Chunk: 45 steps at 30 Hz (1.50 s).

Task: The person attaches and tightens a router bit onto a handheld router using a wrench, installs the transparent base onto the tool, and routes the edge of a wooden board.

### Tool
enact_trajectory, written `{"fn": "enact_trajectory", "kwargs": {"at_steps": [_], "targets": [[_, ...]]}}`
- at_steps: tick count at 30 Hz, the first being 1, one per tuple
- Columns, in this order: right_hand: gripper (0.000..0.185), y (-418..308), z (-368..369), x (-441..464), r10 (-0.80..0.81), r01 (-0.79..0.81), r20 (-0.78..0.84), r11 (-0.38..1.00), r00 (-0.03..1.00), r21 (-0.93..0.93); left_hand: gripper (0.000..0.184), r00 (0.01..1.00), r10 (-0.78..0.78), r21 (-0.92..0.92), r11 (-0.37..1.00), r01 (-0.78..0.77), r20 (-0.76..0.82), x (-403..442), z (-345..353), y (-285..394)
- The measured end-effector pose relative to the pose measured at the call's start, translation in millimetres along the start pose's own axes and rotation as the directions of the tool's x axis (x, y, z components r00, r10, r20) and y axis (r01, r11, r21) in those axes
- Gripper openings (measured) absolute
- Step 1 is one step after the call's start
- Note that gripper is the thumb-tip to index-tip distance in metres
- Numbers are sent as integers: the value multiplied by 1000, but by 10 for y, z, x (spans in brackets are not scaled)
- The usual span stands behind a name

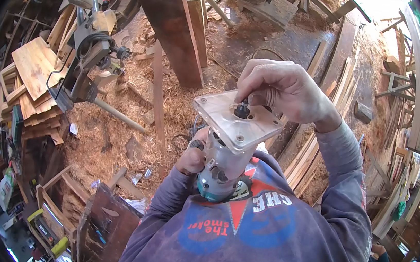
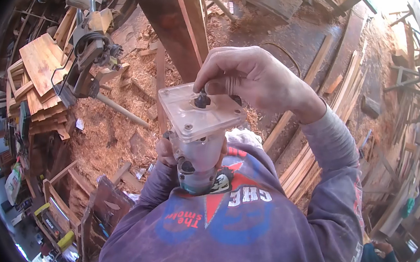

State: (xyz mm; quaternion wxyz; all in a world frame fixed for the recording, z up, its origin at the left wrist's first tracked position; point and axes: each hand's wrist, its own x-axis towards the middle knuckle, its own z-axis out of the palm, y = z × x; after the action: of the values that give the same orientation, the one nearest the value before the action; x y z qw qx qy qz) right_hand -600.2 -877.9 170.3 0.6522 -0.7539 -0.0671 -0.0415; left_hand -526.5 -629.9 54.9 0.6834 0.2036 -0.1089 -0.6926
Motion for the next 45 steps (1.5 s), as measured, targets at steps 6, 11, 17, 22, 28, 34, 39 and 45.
{"fn": "enact_trajectory", "kwargs": {"at_steps": [6,11,17,22,28,34,39,45], "targets": [[10,73,7,9,-42,40,-50,999,998,-33,117,989,106,266,961,-76,-100,-21,213,202],[13,166,38,-34,-18,21,-107,999,994,34,110,987,123,355,931,-79,-102,-69,220,240],[27,381,165,-185,-14,92,-443,984,896,154,109,950,218,493,866,-82,-224,-83,284,328],[21,341,342,-403,-41,174,-539,964,841,200,107,949,224,488,868,-90,-224,-66,244,349],[20,233,637,-592,-87,171,-562,981,822,98,104,945,263,520,845,-128,-195,11,231,347],[32,250,684,-672,-254,183,-348,957,903,-223,101,936,276,522,844,-127,-218,41,246,362],[37,226,730,-615,-326,208,-304,909,895,-362,96,925,298,527,839,-136,-236,28,230,343],[33,222,738,-551,-368,226,-272,870,889,-438,95,906,317,496,856,-146,-281,42,319,352]]}}
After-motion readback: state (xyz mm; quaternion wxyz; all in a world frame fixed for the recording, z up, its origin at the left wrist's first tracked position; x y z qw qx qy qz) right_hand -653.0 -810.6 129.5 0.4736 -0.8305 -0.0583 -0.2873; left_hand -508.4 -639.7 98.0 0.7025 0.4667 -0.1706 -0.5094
